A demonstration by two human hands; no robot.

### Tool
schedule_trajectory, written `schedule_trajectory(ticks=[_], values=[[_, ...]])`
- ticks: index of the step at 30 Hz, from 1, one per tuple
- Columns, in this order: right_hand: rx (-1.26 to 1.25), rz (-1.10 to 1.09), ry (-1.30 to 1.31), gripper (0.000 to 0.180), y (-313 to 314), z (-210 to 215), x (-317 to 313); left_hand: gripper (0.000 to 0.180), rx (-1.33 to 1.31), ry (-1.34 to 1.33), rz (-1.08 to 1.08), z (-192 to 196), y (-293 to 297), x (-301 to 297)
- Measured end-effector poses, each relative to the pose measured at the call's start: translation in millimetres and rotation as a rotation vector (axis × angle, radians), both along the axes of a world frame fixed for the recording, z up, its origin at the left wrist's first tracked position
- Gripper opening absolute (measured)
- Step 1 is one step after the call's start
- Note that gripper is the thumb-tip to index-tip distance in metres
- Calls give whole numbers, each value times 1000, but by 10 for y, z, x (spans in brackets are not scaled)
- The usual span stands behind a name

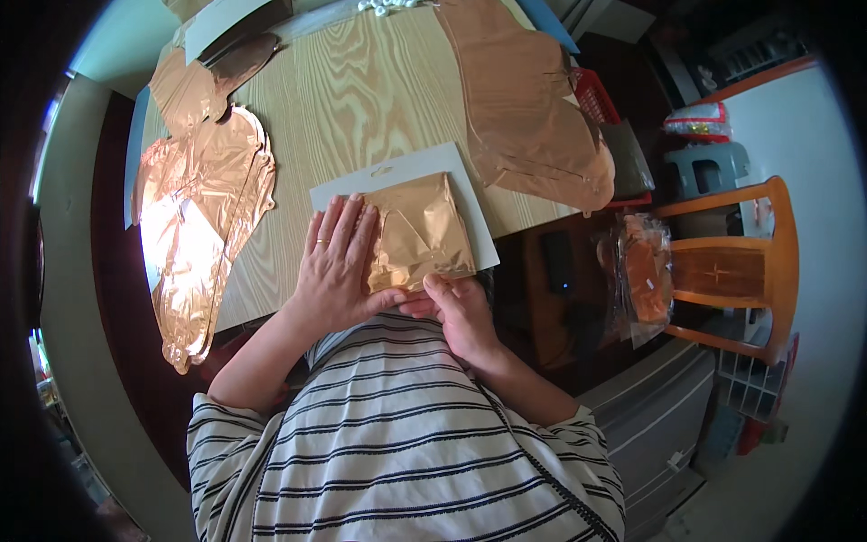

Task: Folding metallic foil balloons and placing them into clear plastic packaging sleeves.

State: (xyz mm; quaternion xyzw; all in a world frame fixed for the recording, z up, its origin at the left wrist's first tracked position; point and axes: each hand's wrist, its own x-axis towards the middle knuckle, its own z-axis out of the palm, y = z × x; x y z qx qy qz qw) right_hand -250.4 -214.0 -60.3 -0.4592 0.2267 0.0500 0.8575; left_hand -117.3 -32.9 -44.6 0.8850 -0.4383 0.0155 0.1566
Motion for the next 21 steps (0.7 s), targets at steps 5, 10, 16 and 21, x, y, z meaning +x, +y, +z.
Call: schedule_trajectory(ticks=[5, 10, 16, 21], values=[[-38, -50, -51, 32, 101, -106, -1, 110, -13, 1, -6, -6, -9, -72], [-213, -234, -143, 24, 255, -169, 116, 107, -43, 2, -21, 3, 10, -25], [-40, -276, 92, 30, 273, -71, 184, 98, -78, 5, -10, 22, -6, 116], [39, -276, 71, 37, 258, -93, 218, 96, -70, -20, 12, 5, -23, 129]])
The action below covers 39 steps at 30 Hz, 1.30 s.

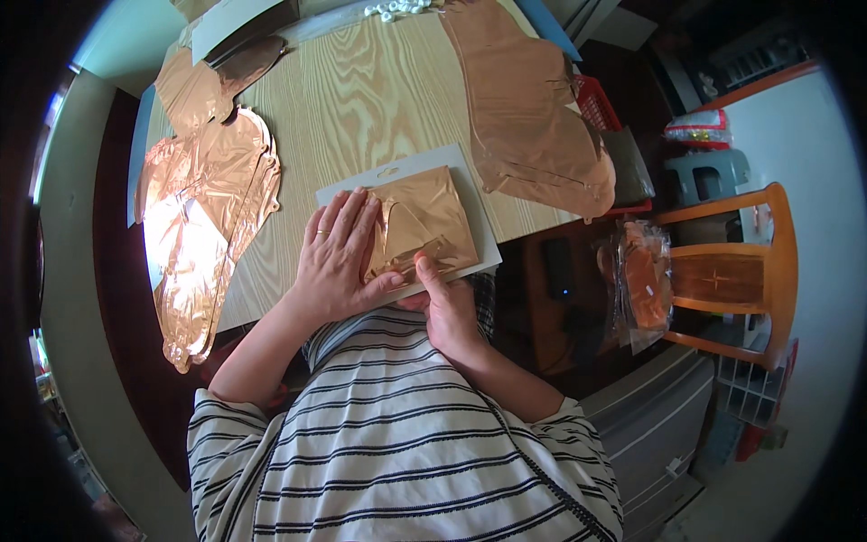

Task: Folding metallic foil balloons and placing them into clear plastic packaging sleeves.

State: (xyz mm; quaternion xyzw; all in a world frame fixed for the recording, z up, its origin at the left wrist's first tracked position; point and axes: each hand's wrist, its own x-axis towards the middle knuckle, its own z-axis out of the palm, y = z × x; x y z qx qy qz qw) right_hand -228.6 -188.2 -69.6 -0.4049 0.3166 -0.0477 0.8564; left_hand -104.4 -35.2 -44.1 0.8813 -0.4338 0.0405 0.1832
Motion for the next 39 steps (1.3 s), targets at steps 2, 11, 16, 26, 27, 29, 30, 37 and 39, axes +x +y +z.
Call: schedule_trajectory(ticks=[2, 11, 16, 26, 27, 29, 30, 37, 39], values=[[36, 3, -6, 39, -1, 17, 8, 97, 9, -11, 3, -17, 2, 1], [-102, 123, -14, 36, -43, 83, -27, 96, 10, -10, -5, -12, 14, -13], [-206, 153, -73, 35, 0, 113, -119, 96, 20, 27, -7, 29, 59, -88], [-346, 48, -162, 29, 33, 19, -135, 97, -4, 50, -13, 38, 100, -172], [-339, 20, -151, 29, 19, -4, -125, 96, -51, 111, -20, 51, 108, -149], [-323, -31, -127, 28, 3, -48, -91, 95, -144, 232, -32, 89, 139, -81], [-336, -89, -153, 25, 13, -6, -44, 88, -182, 301, -42, 118, 179, -9], [-372, -75, -231, 13, -219, 223, 269, 62, -598, 380, 189, 286, 416, 744], [-182, -57, -229, 29, -273, 275, 389, 51, -609, 341, 249, 398, 374, 1015]])
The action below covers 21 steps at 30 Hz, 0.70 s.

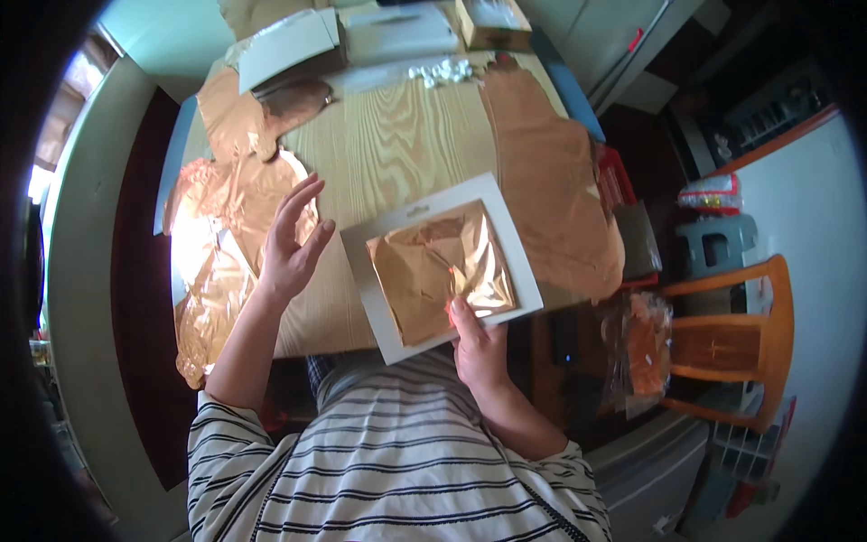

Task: Folding metallic foil balloons and placing them into clear plastic packaging sleeves.

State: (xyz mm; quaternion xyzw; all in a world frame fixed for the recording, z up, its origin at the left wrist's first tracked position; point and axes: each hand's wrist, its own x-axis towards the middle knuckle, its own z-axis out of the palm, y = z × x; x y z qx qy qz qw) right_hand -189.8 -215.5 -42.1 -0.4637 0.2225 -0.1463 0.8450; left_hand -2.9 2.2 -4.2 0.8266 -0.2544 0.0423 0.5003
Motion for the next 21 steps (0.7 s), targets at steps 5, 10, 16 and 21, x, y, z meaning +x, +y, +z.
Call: schedule_trajectory(ticks=[5, 10, 16, 21], values=[[224, 109, -7, 53, -169, 8, 272, 19, 115, -134, 80, 199, -277, 1184], [254, 110, 84, 38, -343, 89, 471, 19, 249, -430, -87, 283, -994, 2660], [248, 79, 84, 36, -451, 176, 648, 35, 409, -332, 108, -161, -1586, 4000], [48, 132, 94, 43, -577, 75, 558, 37, 560, -121, 193, -575, -1789, 4428]])
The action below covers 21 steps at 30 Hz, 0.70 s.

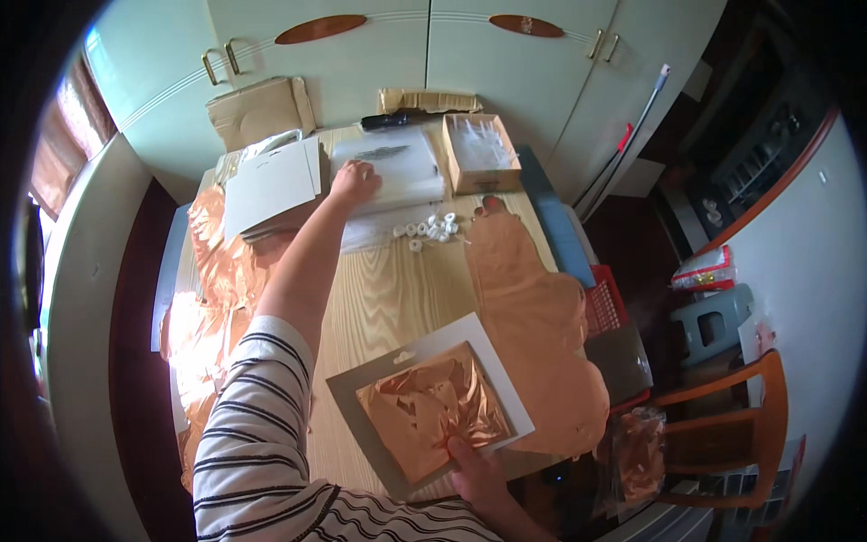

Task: Folding metallic foil balloons and placing them into clear plastic packaging sleeves.

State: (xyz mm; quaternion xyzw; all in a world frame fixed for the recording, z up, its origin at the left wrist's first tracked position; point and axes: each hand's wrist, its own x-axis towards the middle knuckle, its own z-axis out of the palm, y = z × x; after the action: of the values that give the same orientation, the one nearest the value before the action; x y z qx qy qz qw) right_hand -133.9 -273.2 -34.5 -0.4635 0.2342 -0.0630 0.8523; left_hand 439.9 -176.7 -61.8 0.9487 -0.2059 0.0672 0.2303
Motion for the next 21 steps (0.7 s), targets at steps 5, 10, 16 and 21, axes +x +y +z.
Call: schedule_trajectory(ticks=[5, 10, 16, 21], values=[[238, -15, 63, 42, -70, 173, 139, 28, -70, -135, 93, -151, 12, 108], [87, -71, -39, 40, -40, 239, 152, 21, -137, -116, 43, -69, -190, -131], [103, -111, 5, 37, -37, 281, 15, 22, -139, -148, 145, -138, 29, 94], [-93, -69, -22, 42, -105, 103, -214, 22, -250, -216, 159, 415, -41, -138]])
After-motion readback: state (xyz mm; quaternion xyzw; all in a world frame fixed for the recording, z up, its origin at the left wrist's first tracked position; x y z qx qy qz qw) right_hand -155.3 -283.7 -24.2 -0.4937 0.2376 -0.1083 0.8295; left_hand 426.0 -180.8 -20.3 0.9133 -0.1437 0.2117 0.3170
